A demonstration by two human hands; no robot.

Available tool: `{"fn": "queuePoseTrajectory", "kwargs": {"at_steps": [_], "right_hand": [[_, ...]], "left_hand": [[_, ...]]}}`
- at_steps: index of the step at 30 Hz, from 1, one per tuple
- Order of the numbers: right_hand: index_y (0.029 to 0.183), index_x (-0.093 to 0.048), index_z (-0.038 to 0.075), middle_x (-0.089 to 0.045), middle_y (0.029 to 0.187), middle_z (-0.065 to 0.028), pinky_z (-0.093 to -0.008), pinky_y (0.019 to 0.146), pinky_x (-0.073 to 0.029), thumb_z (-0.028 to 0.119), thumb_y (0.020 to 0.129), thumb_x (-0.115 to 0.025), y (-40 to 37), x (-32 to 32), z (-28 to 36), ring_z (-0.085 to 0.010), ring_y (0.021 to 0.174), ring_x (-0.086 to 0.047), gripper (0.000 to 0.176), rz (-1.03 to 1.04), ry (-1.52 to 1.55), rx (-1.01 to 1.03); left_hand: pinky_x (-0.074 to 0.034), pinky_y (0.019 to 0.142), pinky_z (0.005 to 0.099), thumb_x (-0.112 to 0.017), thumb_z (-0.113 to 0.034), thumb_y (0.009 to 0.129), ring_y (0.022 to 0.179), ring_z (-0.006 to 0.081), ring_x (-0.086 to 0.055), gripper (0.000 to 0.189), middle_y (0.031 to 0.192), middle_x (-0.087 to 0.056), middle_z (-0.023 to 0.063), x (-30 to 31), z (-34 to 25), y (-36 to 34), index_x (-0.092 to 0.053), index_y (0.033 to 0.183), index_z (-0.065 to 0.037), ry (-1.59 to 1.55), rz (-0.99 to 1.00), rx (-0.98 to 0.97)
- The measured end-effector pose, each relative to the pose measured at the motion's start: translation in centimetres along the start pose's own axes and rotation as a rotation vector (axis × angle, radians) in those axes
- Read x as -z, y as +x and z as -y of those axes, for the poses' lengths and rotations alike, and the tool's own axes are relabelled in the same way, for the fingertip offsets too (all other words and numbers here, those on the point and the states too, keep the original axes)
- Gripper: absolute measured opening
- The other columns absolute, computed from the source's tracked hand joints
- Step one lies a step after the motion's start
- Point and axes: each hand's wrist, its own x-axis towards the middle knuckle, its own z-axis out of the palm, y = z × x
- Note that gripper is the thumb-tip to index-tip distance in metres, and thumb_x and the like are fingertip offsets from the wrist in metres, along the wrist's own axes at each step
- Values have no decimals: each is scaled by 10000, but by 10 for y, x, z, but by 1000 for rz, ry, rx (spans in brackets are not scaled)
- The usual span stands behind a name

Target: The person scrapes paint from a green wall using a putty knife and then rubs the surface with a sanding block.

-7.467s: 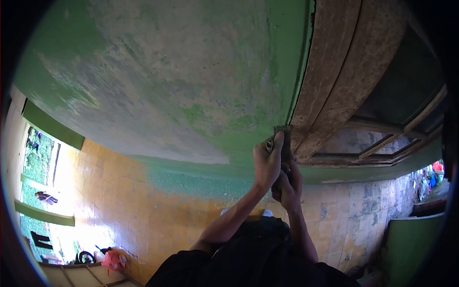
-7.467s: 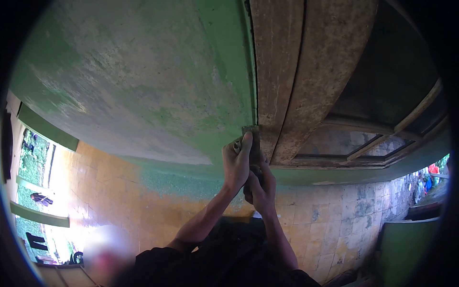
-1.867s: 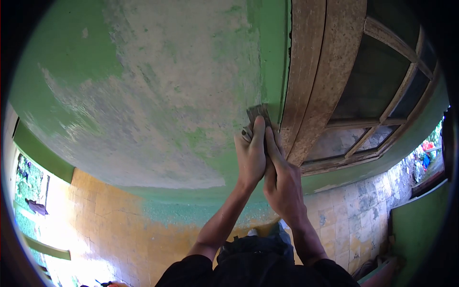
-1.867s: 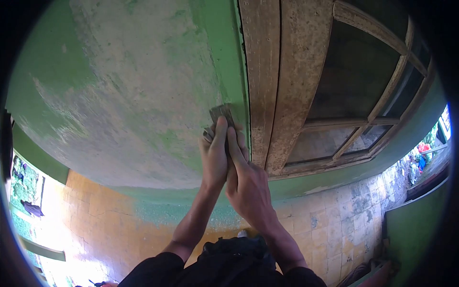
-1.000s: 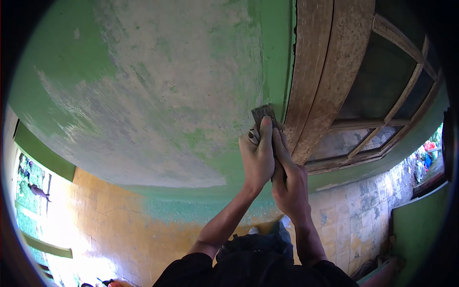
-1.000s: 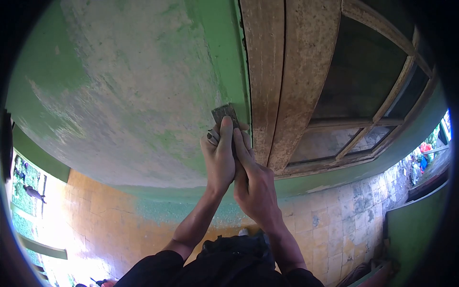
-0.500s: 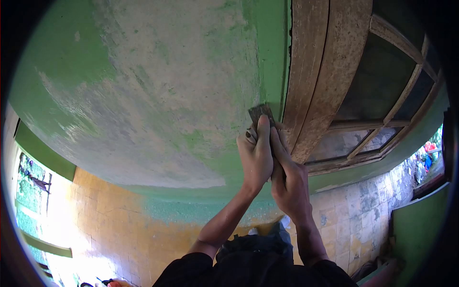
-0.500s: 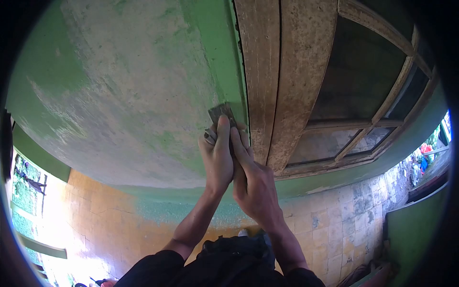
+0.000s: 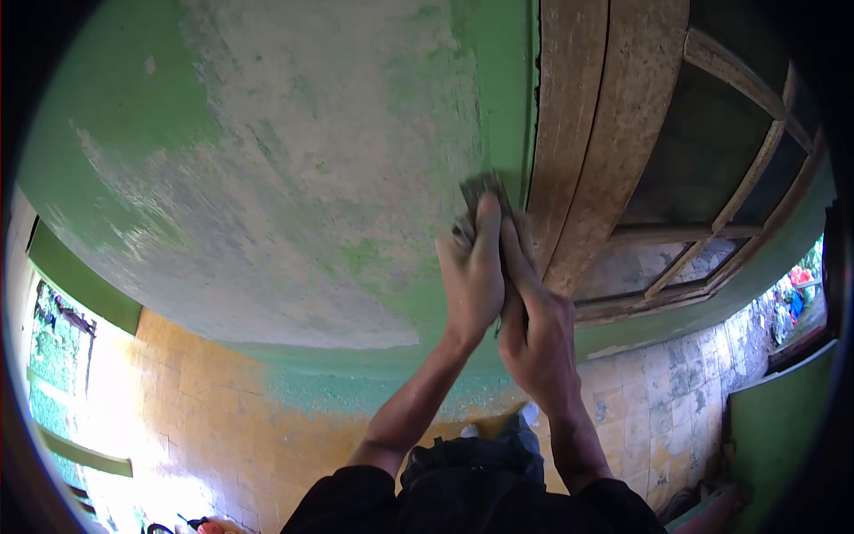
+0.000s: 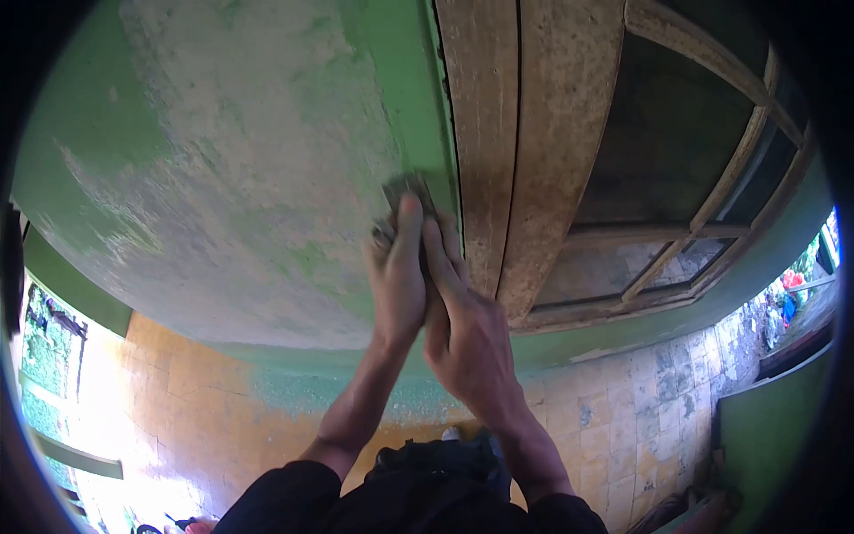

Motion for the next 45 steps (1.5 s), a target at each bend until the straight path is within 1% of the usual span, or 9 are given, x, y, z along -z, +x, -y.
{"fn": "queuePoseTrajectory", "kwargs": {"at_steps": [3,9,14,15,19,22,28,37,45], "right_hand": [[1474,-403,-35,-495,1378,-322,-476,767,-555,-55,896,-483,-8,-2,-3,-444,934,-670,584,33,-28,-32],[1471,-411,-32,-594,1255,-309,-477,741,-552,-41,894,-496,-12,-4,2,-437,892,-682,583,30,-42,-83],[1480,-414,-9,-632,1185,-298,-486,721,-543,-40,898,-490,2,-5,2,-438,864,-683,588,-4,-43,-53],[1482,-414,-5,-632,1183,-298,-487,721,-543,-40,900,-488,6,-1,8,-438,864,-682,587,18,-38,-82],[1482,-410,-10,-625,1196,-299,-487,722,-543,-42,899,-490,-4,-3,3,-437,865,-683,589,36,-35,-102],[1481,-406,-16,-607,1236,-299,-487,726,-545,-46,895,-493,-8,-6,0,-435,872,-684,594,5,-47,-58],[1481,-403,-23,-554,1344,-284,-486,750,-553,-51,891,-493,-13,-9,-3,-434,893,-684,597,-15,-72,-22],[1484,-396,-27,-561,1325,-298,-484,769,-554,-51,895,-486,-9,-8,-2,-437,901,-685,596,7,-52,-64],[1490,-397,-16,-582,1272,-319,-476,744,-547,-43,903,-491,-3,-4,2,-437,890,-689,595,6,-28,-55]], "left_hand": [[-461,422,275,-479,-304,1076,483,139,-553,394,638,-583,63,6,16,-11,-611,885,14,-114,10,91],[-459,417,280,-474,-309,1077,467,142,-544,403,631,-572,63,2,13,-10,-603,872,13,-175,-5,111],[-439,449,262,-485,-288,1076,507,113,-542,393,638,-583,47,4,2,9,-621,851,4,-85,38,0],[-431,464,256,-491,-275,1075,523,101,-541,387,639,-587,41,3,-2,11,-630,846,5,-54,40,-34],[-433,473,259,-489,-267,1075,542,95,-543,392,642,-591,37,4,8,-12,-634,836,7,-162,-1,127],[-455,420,274,-495,-312,1070,486,138,-557,401,643,-591,68,4,11,-8,-615,865,10,-135,30,86],[-459,416,281,-483,-304,1076,475,143,-555,407,636,-587,75,6,11,-11,-612,870,22,-125,33,76],[-459,419,278,-477,-312,1077,472,140,-549,394,636,-585,75,10,16,-5,-601,909,21,-51,48,58],[-454,421,272,-477,-314,1078,465,133,-533,423,632,-580,69,0,8,-4,-605,837,9,-141,29,75]]}}
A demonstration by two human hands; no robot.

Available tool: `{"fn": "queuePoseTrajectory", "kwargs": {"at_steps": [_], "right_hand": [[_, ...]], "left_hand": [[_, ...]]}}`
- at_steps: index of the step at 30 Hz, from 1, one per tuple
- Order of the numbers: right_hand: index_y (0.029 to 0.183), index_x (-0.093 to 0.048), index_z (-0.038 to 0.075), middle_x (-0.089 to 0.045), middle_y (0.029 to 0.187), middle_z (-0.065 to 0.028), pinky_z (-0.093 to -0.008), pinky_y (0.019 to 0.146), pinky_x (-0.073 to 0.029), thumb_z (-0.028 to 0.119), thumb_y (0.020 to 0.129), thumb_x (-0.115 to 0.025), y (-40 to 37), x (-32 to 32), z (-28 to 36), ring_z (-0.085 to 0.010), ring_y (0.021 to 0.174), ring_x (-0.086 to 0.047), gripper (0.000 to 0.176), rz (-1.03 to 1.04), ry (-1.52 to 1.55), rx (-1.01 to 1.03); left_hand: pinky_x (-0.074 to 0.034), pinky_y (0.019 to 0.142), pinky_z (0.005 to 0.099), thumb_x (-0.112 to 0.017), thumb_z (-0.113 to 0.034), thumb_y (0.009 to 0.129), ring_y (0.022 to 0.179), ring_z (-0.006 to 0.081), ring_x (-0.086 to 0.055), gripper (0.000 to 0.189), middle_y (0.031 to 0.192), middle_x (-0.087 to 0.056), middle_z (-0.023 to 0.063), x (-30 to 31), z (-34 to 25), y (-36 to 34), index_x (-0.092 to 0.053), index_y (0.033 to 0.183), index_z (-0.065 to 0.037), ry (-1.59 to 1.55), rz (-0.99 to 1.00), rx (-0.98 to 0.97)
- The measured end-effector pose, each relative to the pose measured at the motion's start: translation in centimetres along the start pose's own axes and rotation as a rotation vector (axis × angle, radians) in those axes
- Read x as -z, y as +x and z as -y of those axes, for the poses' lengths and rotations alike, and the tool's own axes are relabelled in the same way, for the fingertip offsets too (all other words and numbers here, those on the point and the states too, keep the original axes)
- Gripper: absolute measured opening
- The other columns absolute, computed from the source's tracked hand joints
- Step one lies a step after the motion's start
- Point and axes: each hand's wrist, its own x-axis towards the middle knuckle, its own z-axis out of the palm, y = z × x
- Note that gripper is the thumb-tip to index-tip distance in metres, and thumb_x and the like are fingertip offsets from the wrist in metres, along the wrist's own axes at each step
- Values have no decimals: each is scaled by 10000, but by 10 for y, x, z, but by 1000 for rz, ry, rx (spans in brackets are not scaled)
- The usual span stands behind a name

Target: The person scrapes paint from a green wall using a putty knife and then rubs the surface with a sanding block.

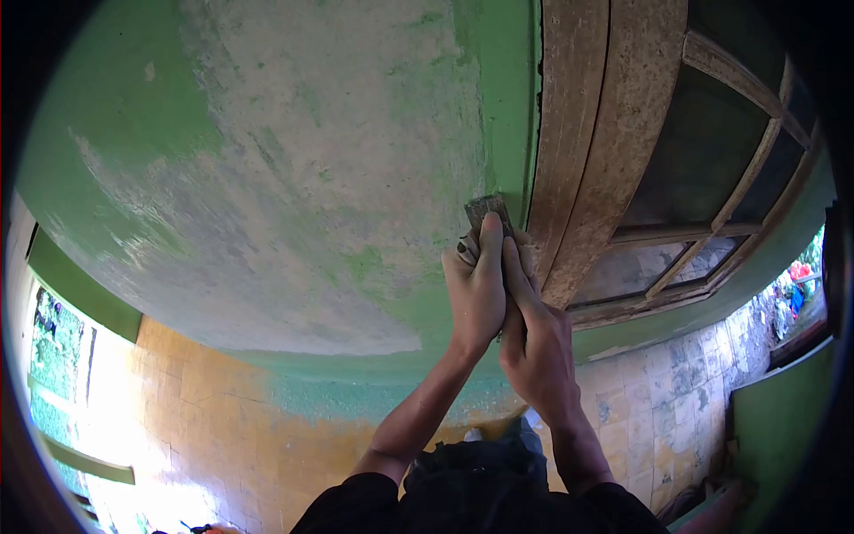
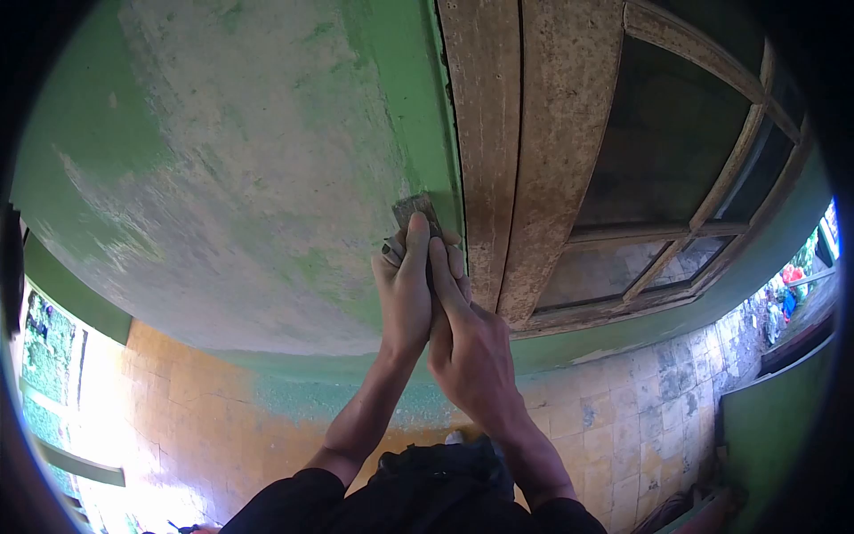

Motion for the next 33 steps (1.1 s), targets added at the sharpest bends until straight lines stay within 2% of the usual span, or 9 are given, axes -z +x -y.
{"fn": "queuePoseTrajectory", "kwargs": {"at_steps": [4,7,10,19,28,31,33], "right_hand": [[1489,-400,-12,-582,1261,-326,-473,744,-549,-38,904,-496,13,5,7,-439,896,-687,593,14,22,-21],[1483,-407,-16,-565,1291,-320,-466,742,-550,-37,905,-497,-1,3,0,-440,913,-682,586,33,5,-10],[1477,-414,-19,-543,1336,-307,-458,746,-553,-42,902,-498,-1,-1,-7,-441,936,-675,581,8,-10,28],[1467,-431,-23,-518,1388,-284,-448,776,-555,-66,893,-492,2,1,-8,-448,993,-655,578,14,34,6],[1460,-438,-30,-586,1284,-295,-443,867,-557,-68,897,-489,2,4,-12,-437,1043,-646,567,23,69,37],[1461,-438,-28,-590,1269,-299,-445,880,-552,-70,900,-485,-1,6,-8,-427,1047,-652,565,38,106,-20],[1465,-438,-18,-594,1269,-294,-449,862,-551,-72,901,-483,-3,2,-14,-431,1044,-651,569,0,88,25]], "left_hand": [[-427,471,262,-505,-296,1069,545,90,-547,417,623,-591,32,-7,-15,13,-629,808,5,53,13,-78],[-434,479,257,-506,-297,1069,548,90,-547,412,627,-595,36,9,5,-3,-632,821,6,125,-36,-18],[-454,421,280,-484,-310,1076,475,132,-539,412,626,-572,70,4,7,-6,-597,851,17,47,-59,-3],[-463,422,282,-484,-305,1075,481,137,-542,410,634,-579,81,-2,-1,-2,-599,874,33,83,-57,-20],[-458,422,277,-496,-316,1071,477,132,-537,423,615,-574,75,-3,3,-2,-608,859,33,79,-64,-48],[-451,420,271,-493,-311,1073,470,127,-534,424,614,-575,70,-8,-3,-6,-611,851,30,61,-94,-37],[-448,422,267,-490,-309,1074,476,124,-537,421,616,-577,67,-3,4,-5,-610,853,29,98,-67,-49]]}}
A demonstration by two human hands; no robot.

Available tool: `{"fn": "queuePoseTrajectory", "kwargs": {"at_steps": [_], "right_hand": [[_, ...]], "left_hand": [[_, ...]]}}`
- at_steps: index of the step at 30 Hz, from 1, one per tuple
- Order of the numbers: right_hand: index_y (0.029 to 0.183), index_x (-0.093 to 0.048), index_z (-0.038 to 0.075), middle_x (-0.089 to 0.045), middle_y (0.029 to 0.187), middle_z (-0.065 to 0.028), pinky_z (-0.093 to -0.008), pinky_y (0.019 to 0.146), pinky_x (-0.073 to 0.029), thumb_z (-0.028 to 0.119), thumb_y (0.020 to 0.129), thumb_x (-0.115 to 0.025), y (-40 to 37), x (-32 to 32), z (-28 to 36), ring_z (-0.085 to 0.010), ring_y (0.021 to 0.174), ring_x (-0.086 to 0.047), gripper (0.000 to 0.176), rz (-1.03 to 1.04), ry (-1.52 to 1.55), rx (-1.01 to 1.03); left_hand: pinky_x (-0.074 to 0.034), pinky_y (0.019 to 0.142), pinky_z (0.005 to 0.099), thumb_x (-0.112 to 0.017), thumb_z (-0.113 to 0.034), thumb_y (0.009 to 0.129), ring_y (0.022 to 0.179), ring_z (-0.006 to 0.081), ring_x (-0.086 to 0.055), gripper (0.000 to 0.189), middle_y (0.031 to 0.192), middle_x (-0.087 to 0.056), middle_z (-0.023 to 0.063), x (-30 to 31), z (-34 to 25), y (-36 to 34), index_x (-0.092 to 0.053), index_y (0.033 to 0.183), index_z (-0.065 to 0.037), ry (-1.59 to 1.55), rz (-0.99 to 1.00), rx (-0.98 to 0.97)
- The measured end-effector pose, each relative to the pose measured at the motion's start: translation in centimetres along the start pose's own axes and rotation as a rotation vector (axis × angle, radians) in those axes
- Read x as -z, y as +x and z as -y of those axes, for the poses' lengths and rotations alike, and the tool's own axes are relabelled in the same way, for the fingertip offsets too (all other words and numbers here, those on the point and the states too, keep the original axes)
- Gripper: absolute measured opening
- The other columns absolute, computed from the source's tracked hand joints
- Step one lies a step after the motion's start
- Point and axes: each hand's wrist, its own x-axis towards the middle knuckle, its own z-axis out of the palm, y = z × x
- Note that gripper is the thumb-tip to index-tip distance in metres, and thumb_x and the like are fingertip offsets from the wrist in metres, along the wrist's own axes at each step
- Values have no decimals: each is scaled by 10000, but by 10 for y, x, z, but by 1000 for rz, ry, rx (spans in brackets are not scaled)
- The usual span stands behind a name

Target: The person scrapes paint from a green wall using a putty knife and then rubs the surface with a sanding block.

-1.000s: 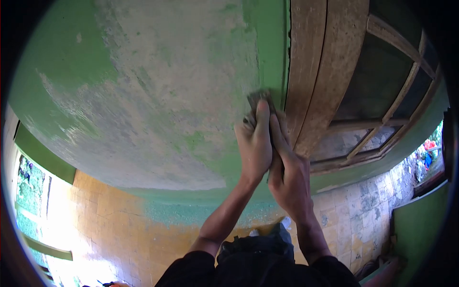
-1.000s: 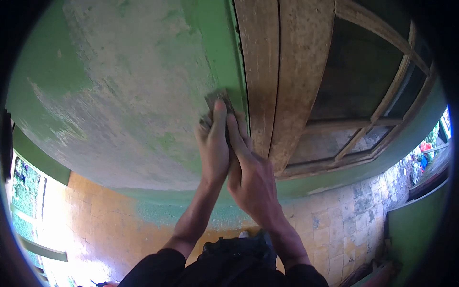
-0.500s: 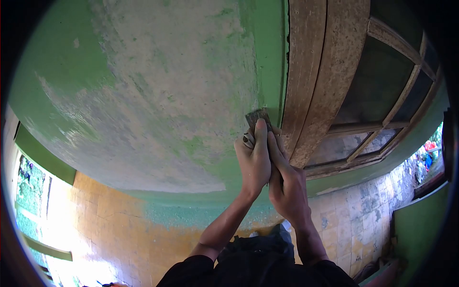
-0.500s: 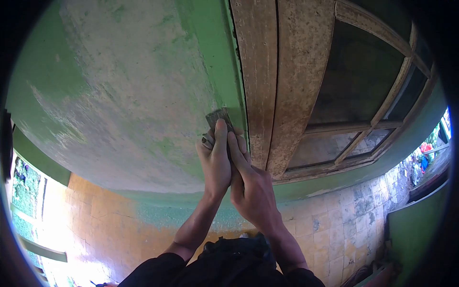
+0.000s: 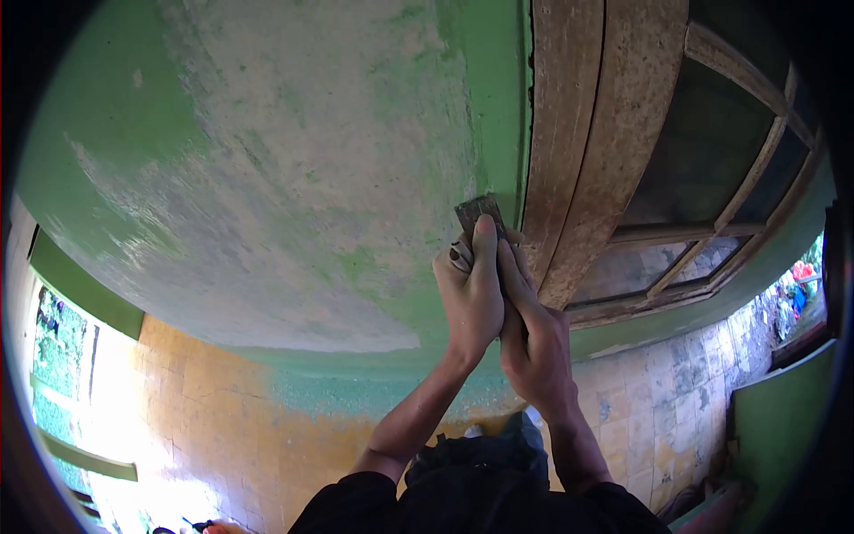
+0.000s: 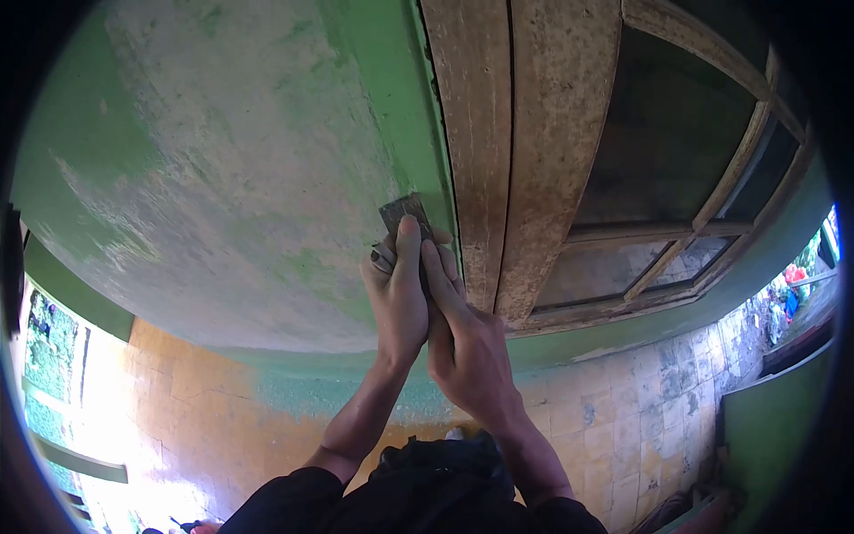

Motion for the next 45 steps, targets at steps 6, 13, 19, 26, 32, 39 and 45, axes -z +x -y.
{"fn": "queuePoseTrajectory", "kwargs": {"at_steps": [6,13,19,26,32,39,45], "right_hand": [[1473,-431,-7,-581,1296,-287,-447,824,-551,-73,897,-486,14,6,9,-436,1019,-657,582,10,-17,3],[1476,-422,-7,-493,1412,-285,-451,792,-559,-68,897,-487,15,8,9,-438,993,-664,586,62,-34,-12],[1471,-415,-28,-479,1412,-319,-449,827,-559,-58,902,-491,2,-7,3,-450,1015,-656,575,28,-63,-22],[1541,-289,-12,-525,1376,-317,-422,812,-554,-34,922,-491,-7,-1,6,-422,1008,-670,651,40,91,-69],[1602,-175,55,-658,1015,-118,-253,510,-442,-5,975,-449,-35,-10,10,-91,588,-545,687,51,636,-422],[1581,-265,48,-608,823,-46,-244,493,-402,-12,977,-419,-20,-12,7,-53,565,-471,626,63,561,-420],[1571,-283,29,-635,890,-78,-254,550,-426,-23,971,-414,-23,-23,9,-71,634,-507,616,12,529,-383]], "left_hand": [[-445,434,258,-487,-311,1075,489,113,-543,416,622,-580,59,-7,-13,8,-609,861,24,18,11,-69],[-444,430,261,-492,-316,1074,490,116,-549,415,620,-578,54,-4,-7,12,-607,848,13,15,9,-68],[-441,422,260,-507,-320,1067,472,123,-542,410,610,-575,56,14,12,7,-616,848,8,52,4,16],[-504,502,268,-506,-312,1068,568,139,-619,393,713,-657,87,16,-6,0,-651,903,13,-48,57,79],[-545,658,275,-489,-310,1075,746,110,-666,387,866,-720,73,22,0,-5,-672,990,21,-31,153,51],[-541,619,272,-449,-270,1087,708,114,-670,335,878,-733,107,15,-10,-5,-608,1035,20,21,71,39],[-519,511,265,-436,-274,1089,581,130,-639,336,778,-688,99,22,-7,-1,-575,950,0,115,85,12]]}}
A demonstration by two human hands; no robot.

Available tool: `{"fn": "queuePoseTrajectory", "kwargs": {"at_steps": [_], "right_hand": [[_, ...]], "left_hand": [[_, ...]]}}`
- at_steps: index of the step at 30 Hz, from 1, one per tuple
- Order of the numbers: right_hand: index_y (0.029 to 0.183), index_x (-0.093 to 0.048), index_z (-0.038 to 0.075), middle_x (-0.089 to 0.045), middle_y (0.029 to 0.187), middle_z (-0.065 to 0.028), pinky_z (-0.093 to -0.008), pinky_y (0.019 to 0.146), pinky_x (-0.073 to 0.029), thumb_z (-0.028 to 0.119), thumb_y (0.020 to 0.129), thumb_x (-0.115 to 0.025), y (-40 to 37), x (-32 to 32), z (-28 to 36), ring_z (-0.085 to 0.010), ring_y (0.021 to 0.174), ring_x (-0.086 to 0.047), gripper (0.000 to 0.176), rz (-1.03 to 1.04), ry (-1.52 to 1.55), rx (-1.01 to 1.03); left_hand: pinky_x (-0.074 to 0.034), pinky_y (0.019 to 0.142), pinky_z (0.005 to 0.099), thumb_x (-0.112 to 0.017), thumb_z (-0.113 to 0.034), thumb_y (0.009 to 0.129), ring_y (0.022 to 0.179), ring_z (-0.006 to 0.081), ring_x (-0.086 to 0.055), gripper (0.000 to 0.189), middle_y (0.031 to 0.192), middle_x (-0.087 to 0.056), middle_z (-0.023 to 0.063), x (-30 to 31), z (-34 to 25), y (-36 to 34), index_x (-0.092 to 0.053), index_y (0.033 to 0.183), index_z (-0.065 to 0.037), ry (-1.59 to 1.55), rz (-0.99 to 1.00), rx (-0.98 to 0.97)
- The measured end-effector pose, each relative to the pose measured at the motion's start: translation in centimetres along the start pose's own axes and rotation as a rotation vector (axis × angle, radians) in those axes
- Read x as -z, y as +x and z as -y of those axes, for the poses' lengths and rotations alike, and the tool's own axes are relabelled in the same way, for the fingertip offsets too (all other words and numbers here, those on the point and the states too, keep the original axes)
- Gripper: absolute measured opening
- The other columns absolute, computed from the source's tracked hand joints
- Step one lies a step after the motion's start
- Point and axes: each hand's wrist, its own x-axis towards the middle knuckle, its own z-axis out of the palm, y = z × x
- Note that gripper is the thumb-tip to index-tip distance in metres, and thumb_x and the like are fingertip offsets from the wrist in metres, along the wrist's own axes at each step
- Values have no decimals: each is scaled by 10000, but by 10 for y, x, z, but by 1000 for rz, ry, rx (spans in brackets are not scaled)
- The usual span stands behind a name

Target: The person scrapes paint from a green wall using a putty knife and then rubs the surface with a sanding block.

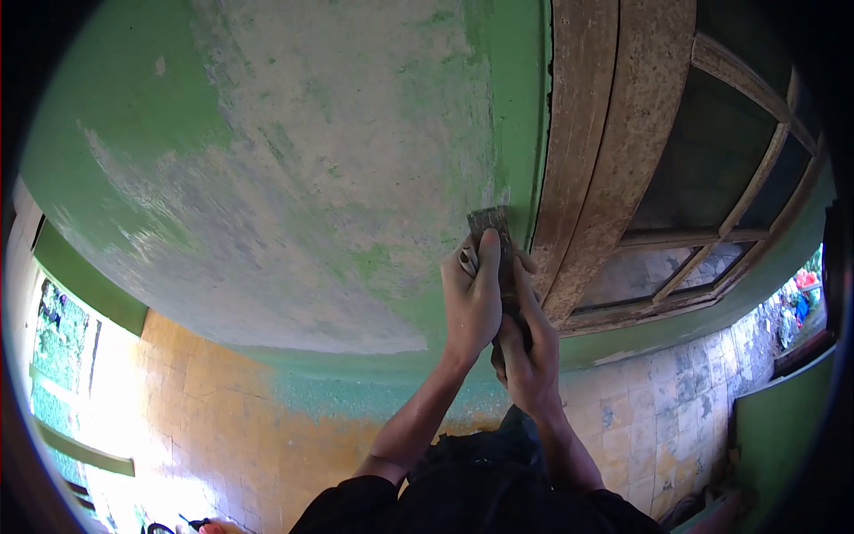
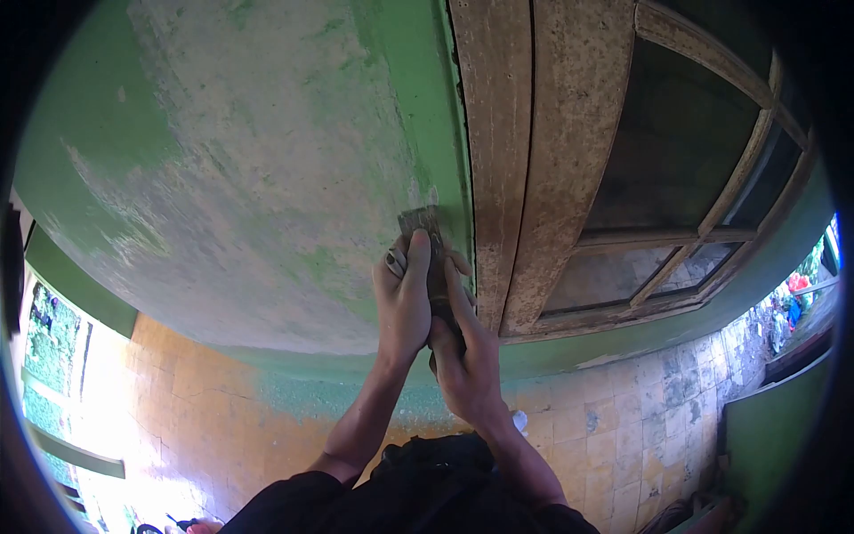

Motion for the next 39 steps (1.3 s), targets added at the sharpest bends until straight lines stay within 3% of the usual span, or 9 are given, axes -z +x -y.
{"fn": "queuePoseTrajectory", "kwargs": {"at_steps": [4,10,13,19,25,28,31,39], "right_hand": [[1570,-278,22,-647,946,-88,-255,550,-428,-27,966,-407,15,1,14,-74,629,-514,619,22,-33,72],[1573,-268,23,-643,984,-90,-248,508,-418,-30,958,-409,-1,2,22,-62,584,-492,633,38,72,-147],[1575,-267,28,-640,976,-85,-243,495,-410,-21,964,-411,-1,3,30,-57,581,-483,630,71,124,-142],[1570,-277,24,-640,1002,-71,-243,495,-408,-14,971,-410,5,1,18,-55,593,-490,615,47,74,-68],[1566,-284,20,-644,997,-86,-252,479,-399,-4,965,-428,3,3,27,-54,583,-491,619,21,66,-83],[1564,-290,18,-646,975,-90,-249,472,-396,-8,962,-425,6,6,24,-54,563,-485,618,59,44,-91],[1561,-297,15,-647,952,-90,-248,471,-396,-11,959,-428,7,4,28,-57,549,-482,617,28,91,-78],[1552,-314,8,-652,956,-94,-257,488,-405,-12,962,-434,4,6,24,-61,572,-490,602,33,43,-74]], "left_hand": [[-522,498,268,-441,-273,1086,571,122,-629,341,759,-672,93,-2,-12,15,-577,925,-6,44,54,-69],[-521,487,272,-443,-267,1085,554,140,-639,345,750,-665,98,1,4,4,-579,916,2,48,10,-76],[-526,481,279,-437,-265,1085,543,158,-644,349,754,-667,108,-3,-10,2,-575,917,8,-73,13,57],[-527,478,281,-436,-267,1085,538,162,-643,369,736,-668,113,0,-2,10,-576,889,12,46,26,-48],[-525,494,272,-433,-267,1087,558,146,-643,373,730,-669,103,-3,-8,7,-579,885,10,72,30,-81],[-469,522,259,-451,-228,1079,567,89,-578,393,666,-646,50,-9,-12,7,-621,813,8,-11,-40,-26],[-521,502,267,-438,-264,1086,575,141,-644,355,737,-666,101,-8,-16,8,-576,900,5,-6,10,-10],[-530,494,280,-440,-256,1084,553,156,-640,335,738,-658,107,-6,-8,6,-572,917,2,-7,-8,-14]]}}
